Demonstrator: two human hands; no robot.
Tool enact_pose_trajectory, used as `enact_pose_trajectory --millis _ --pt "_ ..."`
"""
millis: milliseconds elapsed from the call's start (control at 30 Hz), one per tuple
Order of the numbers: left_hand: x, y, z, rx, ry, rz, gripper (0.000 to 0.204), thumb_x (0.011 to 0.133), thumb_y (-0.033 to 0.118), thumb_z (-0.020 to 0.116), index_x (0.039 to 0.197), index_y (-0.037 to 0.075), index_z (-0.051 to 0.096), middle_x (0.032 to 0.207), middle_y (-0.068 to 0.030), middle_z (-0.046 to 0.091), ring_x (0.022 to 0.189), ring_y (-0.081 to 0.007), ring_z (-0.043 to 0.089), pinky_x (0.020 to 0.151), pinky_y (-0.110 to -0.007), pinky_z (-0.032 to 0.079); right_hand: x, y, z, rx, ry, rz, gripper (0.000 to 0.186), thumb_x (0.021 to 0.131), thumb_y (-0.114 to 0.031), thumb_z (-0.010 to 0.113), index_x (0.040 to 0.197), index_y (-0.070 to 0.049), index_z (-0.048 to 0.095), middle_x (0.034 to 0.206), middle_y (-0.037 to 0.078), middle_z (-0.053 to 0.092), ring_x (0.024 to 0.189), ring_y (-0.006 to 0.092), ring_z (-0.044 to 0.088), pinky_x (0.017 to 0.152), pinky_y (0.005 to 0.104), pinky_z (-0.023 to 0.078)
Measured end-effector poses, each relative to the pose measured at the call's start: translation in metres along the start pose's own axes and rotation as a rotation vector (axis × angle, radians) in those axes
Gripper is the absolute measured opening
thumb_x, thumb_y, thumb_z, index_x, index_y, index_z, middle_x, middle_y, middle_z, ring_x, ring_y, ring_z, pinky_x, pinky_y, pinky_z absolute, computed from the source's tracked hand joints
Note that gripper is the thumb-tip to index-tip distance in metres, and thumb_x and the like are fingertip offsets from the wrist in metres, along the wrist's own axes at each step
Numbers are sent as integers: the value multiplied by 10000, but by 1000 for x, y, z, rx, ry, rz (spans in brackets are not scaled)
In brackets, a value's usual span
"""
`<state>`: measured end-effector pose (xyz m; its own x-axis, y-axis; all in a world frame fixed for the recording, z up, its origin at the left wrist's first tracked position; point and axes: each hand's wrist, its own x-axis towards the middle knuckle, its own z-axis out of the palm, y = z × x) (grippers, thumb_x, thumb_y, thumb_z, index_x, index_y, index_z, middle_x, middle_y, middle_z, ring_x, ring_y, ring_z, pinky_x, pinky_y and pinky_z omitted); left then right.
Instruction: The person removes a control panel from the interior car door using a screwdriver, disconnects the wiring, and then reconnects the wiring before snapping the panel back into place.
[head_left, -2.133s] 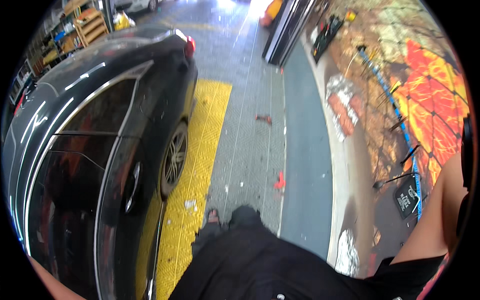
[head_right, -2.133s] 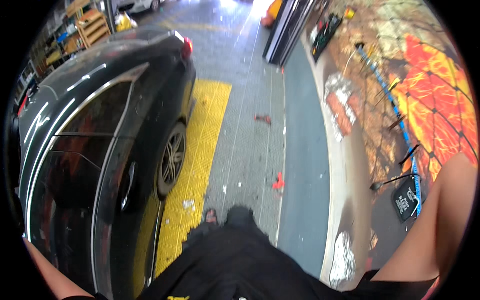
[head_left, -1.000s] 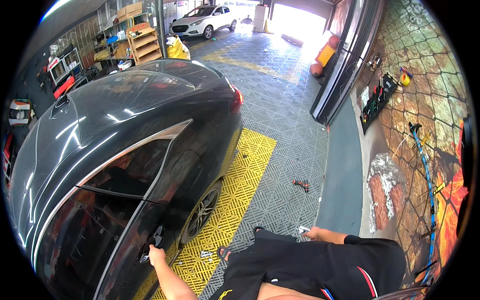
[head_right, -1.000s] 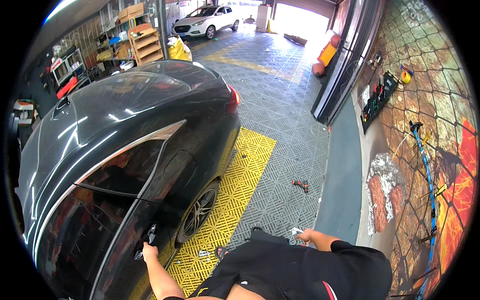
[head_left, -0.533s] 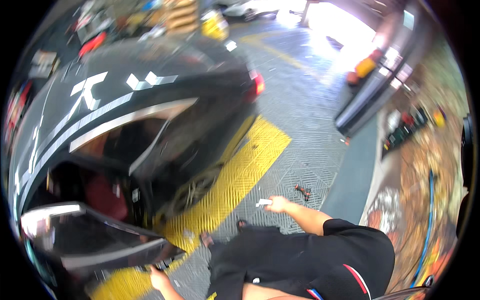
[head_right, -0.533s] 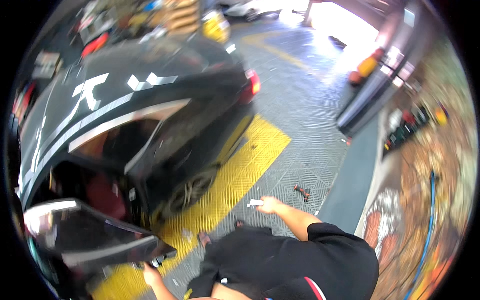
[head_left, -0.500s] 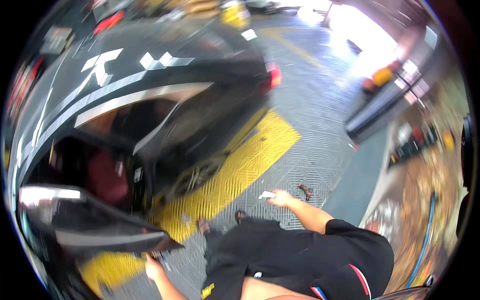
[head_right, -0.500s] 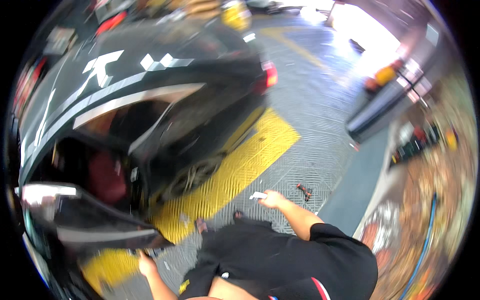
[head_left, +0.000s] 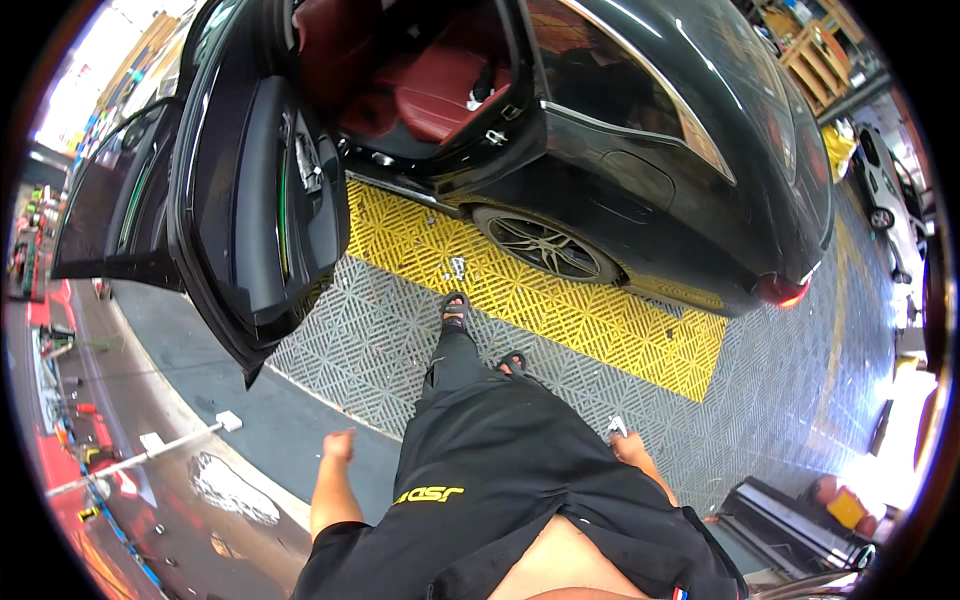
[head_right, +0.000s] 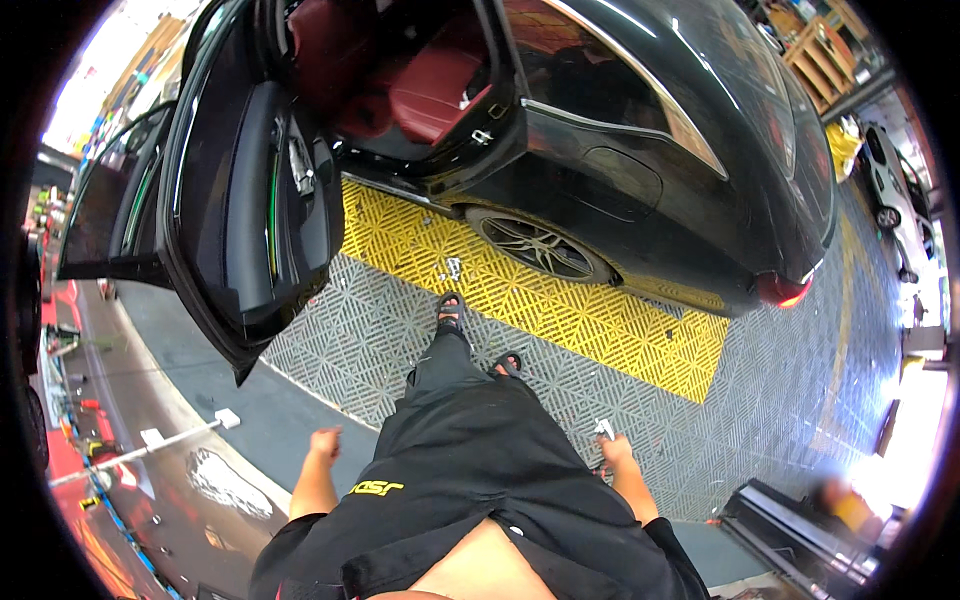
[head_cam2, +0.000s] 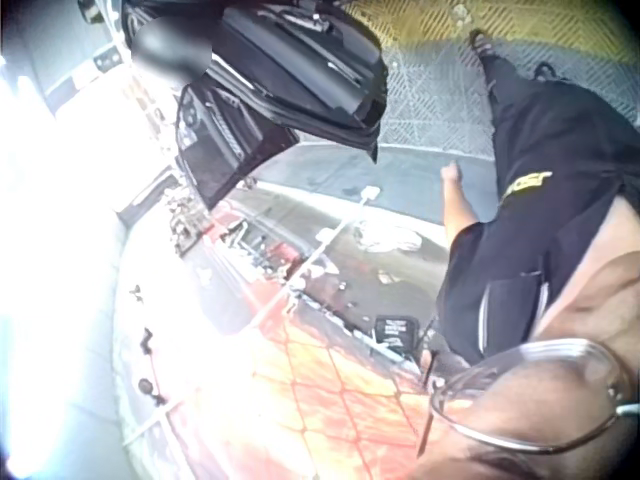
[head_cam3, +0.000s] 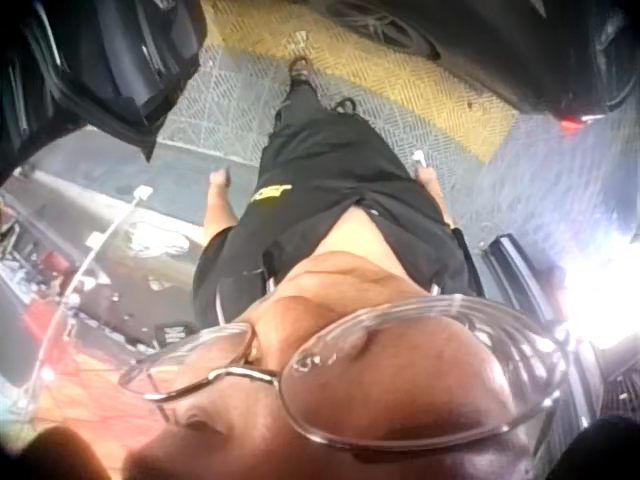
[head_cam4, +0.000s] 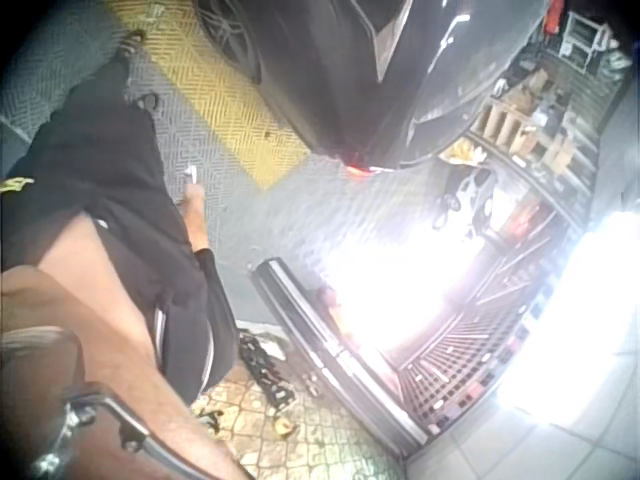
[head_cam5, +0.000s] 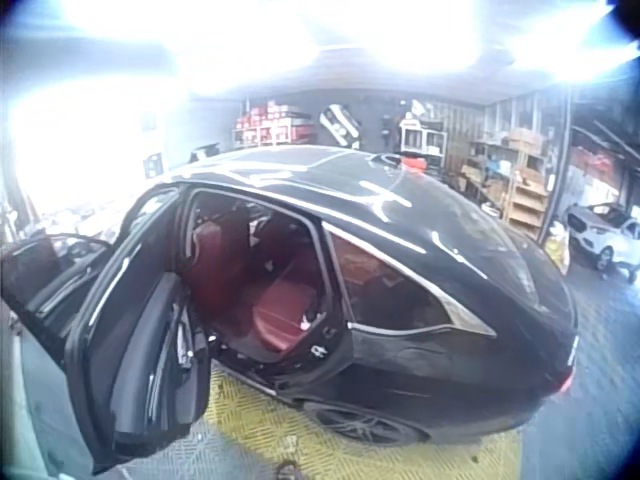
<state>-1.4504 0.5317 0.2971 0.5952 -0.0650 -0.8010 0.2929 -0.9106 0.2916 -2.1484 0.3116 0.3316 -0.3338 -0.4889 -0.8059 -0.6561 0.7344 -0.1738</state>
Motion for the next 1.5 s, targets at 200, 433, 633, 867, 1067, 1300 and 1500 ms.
enact_pose_trajectory --millis 200,433,633,867,1067,1300,1500 --pt "-19 75 142 290 -495 710 446 891 382 607 1007 -37 709 917 -182 747 859 -305 696 834 -407 529 41 -72 -18 202 49 -284 274 890 -278 714 935 -21 630 668 49 596 516 152 556 462 321 445" --pt "-86 239 180 -224 -944 251 398 1027 467 591 1040 98 738 748 80 554 623 -34 441 530 -208 348 41 -119 -27 29 250 -436 344 884 -334 716 1040 -30 684 788 87 691 678 206 657 632 350 513" --pt "11 226 162 272 -711 497 388 978 423 624 829 73 699 653 16 583 524 -123 501 494 -299 388 -35 -156 6 -328 124 -292 507 822 -408 760 1170 -48 685 1056 211 735 1041 368 702 915 431 533" --pt "62 193 109 365 -890 408 303 891 252 612 832 -28 710 748 -114 702 660 -243 648 614 -421 506 -95 -195 45 -184 22 0 520 825 -419 746 1181 -43 697 1019 182 750 1012 345 717 897 419 546" --pt "21 263 166 -22 -723 254 271 906 165 656 1116 4 714 949 -98 714 820 -258 673 728 -415 547 -93 -226 63 -358 103 -175 535 817 -436 761 1207 -74 698 1059 186 745 1032 346 711 914 427 544" --pt "76 210 163 564 -456 701 366 891 166 537 1103 -98 678 1173 -349 649 1150 -495 597 1010 -514 477 -111 -337 51 -356 134 -401 483 841 -360 767 1209 -59 682 1071 185 737 1027 349 707 905 422 543" --pt "63 213 169 808 -455 549 395 884 201 513 1064 -90 710 1188 -340 649 1146 -488 613 999 -522 493 -77 -364 38 -527 -17 -494 469 826 -355 748 1206 -87 689 1133 184 722 1073 360 683 945 441 533"
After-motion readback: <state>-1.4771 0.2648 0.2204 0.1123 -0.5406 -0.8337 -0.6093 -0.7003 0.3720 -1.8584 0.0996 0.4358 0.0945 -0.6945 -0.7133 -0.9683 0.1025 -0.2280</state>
